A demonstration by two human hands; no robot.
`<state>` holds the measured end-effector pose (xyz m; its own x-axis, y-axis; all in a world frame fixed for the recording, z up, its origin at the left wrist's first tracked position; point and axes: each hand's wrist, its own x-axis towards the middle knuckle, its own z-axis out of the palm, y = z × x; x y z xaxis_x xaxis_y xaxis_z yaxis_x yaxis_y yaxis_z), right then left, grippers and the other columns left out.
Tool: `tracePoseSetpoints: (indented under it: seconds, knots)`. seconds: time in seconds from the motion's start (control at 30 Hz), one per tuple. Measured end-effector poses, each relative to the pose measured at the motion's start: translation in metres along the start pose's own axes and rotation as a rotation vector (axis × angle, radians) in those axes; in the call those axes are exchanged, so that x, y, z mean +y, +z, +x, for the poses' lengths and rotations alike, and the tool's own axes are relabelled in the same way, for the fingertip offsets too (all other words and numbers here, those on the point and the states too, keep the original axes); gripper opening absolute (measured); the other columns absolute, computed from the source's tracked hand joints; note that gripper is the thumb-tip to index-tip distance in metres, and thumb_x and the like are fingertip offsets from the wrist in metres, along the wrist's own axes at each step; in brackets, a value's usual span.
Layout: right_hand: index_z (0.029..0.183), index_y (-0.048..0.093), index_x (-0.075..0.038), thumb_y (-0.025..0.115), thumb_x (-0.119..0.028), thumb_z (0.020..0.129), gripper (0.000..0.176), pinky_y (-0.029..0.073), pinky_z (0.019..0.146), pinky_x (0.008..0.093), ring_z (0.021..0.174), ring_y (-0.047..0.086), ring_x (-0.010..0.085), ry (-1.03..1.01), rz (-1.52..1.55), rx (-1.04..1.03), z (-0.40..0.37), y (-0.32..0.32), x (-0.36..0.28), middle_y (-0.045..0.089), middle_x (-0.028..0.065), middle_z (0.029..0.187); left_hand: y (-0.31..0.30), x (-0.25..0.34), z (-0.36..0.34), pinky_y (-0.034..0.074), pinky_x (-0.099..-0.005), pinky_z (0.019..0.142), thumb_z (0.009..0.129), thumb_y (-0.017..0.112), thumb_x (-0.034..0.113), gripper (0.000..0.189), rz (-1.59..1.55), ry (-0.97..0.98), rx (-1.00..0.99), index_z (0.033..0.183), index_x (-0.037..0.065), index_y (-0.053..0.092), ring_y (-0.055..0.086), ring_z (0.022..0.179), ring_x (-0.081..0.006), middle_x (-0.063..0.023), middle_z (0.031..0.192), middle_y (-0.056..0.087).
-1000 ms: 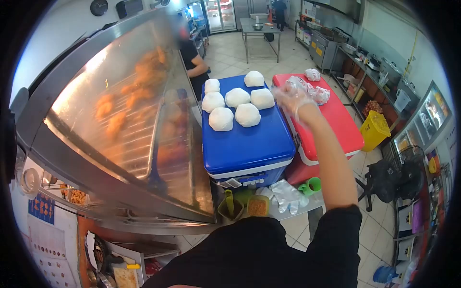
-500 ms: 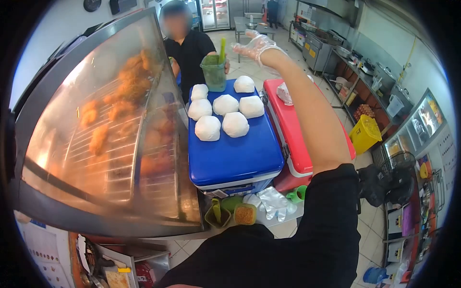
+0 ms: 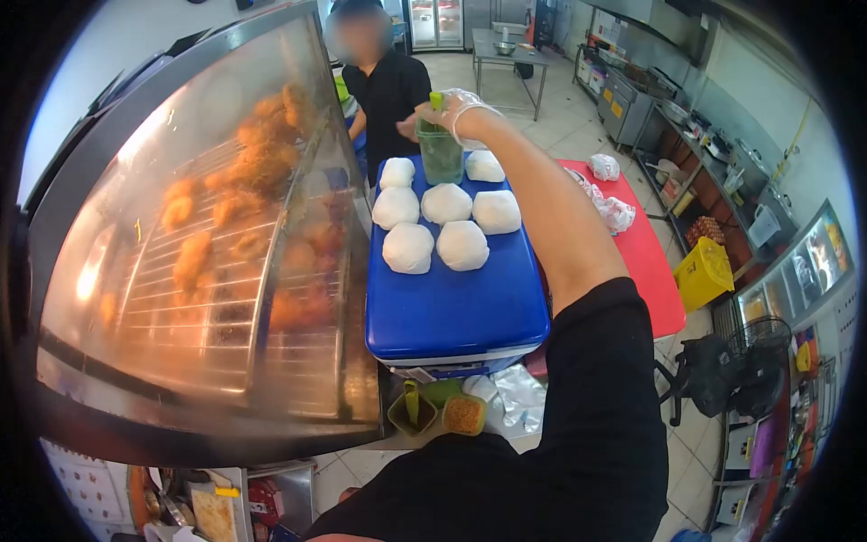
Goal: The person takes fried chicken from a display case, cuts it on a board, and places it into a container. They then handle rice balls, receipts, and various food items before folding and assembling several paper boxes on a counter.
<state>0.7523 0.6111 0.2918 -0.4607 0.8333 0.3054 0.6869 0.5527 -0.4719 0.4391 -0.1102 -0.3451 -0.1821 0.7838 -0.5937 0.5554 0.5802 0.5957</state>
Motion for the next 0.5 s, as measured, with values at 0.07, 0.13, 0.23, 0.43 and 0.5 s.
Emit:
tracePoseSetpoints:
  seconds: [0.07,0.13,0.23,0.43,0.5]
  knots:
    - [0.109,0.069,-0.005,0.064,-0.054,0.088,0.053,0.052,0.089,0.0429,0.101,0.066,0.0378,0.167,-0.337,0.055,0.027,0.001,0.004,0.069,0.0224,0.109,0.003,0.009,-0.006,0.052,-0.0480,0.091,0.082,0.057,0.031,0.033,-0.042,-0.135,0.095,0.088,0.004,0.072,0.065,0.100,-0.0400,-0.0214,0.102,0.070]
    - [0.106,0.069,-0.004,0.064,-0.051,0.089,0.050,0.052,0.088,0.0441,0.101,0.066,0.0389,-0.010,-0.495,-0.049,0.053,-0.005,0.026,0.069,0.0217,0.106,0.022,-0.034,0.012,0.052,-0.0470,0.092,0.083,0.056,0.033,0.034,0.361,0.159,-0.065,0.090,0.003,0.072,0.065,0.102,-0.0395,-0.0211,0.104,0.070]
    - [0.089,0.067,-0.004,0.062,-0.038,0.093,0.035,0.054,0.070,0.0413,0.082,0.069,0.0327,-0.433,-0.658,0.054,0.084,-0.003,0.071,0.069,0.0141,0.083,0.024,-0.031,0.007,0.052,-0.0464,0.092,0.084,0.055,0.034,0.035,0.519,0.219,-0.142,0.089,0.003,0.071,0.065,0.103,-0.0396,-0.0209,0.104,0.070]
    - [0.069,0.059,-0.007,0.062,-0.043,0.094,0.044,0.041,0.049,0.0258,0.054,0.053,0.0104,0.264,0.328,-0.067,0.045,-0.016,0.029,0.060,0.0058,0.064,0.029,-0.041,-0.002,0.052,-0.0470,0.091,0.083,0.056,0.034,0.032,0.524,0.233,-0.131,0.085,0.005,0.069,0.063,0.104,-0.0399,-0.0192,0.101,0.069]
    - [0.077,0.067,-0.002,0.061,-0.051,0.093,0.052,0.051,0.059,0.0335,0.065,0.064,0.0191,0.259,-0.047,-0.105,0.048,-0.015,0.021,0.067,0.0126,0.074,0.034,-0.034,-0.022,0.051,-0.0467,0.090,0.082,0.057,0.035,0.033,0.256,-0.057,-0.070,0.087,0.005,0.069,0.062,0.107,-0.0395,-0.0189,0.102,0.069]
